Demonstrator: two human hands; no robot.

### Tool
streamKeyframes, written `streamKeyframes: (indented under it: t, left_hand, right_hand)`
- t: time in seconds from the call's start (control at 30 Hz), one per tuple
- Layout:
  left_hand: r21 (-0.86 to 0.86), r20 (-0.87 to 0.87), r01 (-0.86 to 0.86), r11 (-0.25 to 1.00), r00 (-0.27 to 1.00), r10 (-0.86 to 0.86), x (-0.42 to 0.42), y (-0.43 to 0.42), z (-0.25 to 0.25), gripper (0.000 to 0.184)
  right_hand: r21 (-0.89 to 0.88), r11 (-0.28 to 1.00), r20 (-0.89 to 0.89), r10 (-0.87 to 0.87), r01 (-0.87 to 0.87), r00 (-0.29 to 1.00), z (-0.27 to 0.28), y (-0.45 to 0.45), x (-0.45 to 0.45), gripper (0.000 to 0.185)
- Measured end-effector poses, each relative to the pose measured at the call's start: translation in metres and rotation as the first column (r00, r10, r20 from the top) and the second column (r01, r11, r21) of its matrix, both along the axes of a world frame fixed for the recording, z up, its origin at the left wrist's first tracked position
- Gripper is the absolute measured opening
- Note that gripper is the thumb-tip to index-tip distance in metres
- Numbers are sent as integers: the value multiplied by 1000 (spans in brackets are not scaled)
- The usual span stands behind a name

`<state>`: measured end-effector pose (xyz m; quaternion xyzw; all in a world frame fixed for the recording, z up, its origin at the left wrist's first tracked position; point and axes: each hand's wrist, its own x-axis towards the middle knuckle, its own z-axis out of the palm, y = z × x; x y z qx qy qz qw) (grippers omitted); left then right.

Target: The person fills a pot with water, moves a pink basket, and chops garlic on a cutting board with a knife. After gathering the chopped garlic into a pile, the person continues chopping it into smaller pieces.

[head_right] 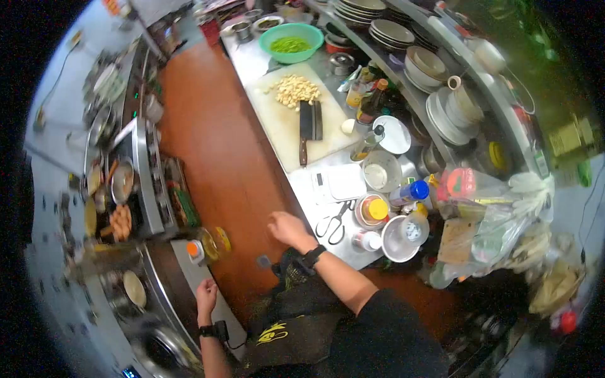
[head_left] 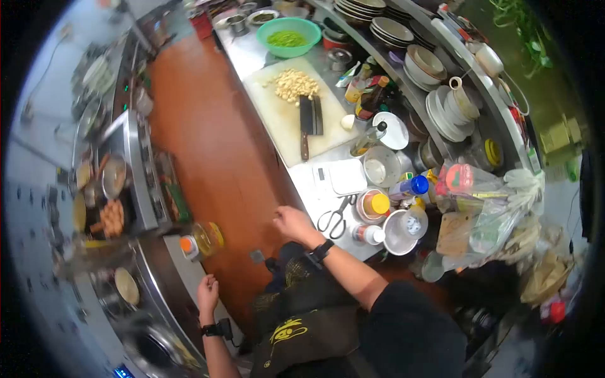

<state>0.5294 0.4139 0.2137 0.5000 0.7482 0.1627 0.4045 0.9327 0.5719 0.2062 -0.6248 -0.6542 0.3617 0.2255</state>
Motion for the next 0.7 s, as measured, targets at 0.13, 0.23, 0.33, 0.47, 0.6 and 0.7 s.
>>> streamKeyframes:
  t: [0.13,0.23,0.33,0.47,0.6,0.7]
  left_hand:
    - [48,-17,225,973,974,-224,4,190,20,35]
    - [135,20,395,908,916,-402,21,310,13,45]
    - [346,3,532,773,823,-568,55,428,-17,54]
    - [361,-37,630,687,746,-665,101,564,-26,59]
    - [289,-64,770,569,609,-791,158,693,-62,61]
    - [338,-234,861,379,467,-853,220,763,-62,69]
  right_hand:
    - [-43,948,139,-308,317,941,-9,89,34,44]
    - [211,870,305,-491,445,816,-11,141,57,41]
    - [296,772,339,-636,563,693,-48,202,65,39]
    - [115,766,410,-617,633,672,-87,255,69,31]
    - [-31,726,467,-597,687,652,-74,273,70,31]
    - [-110,686,460,-606,719,649,-41,271,57,32]
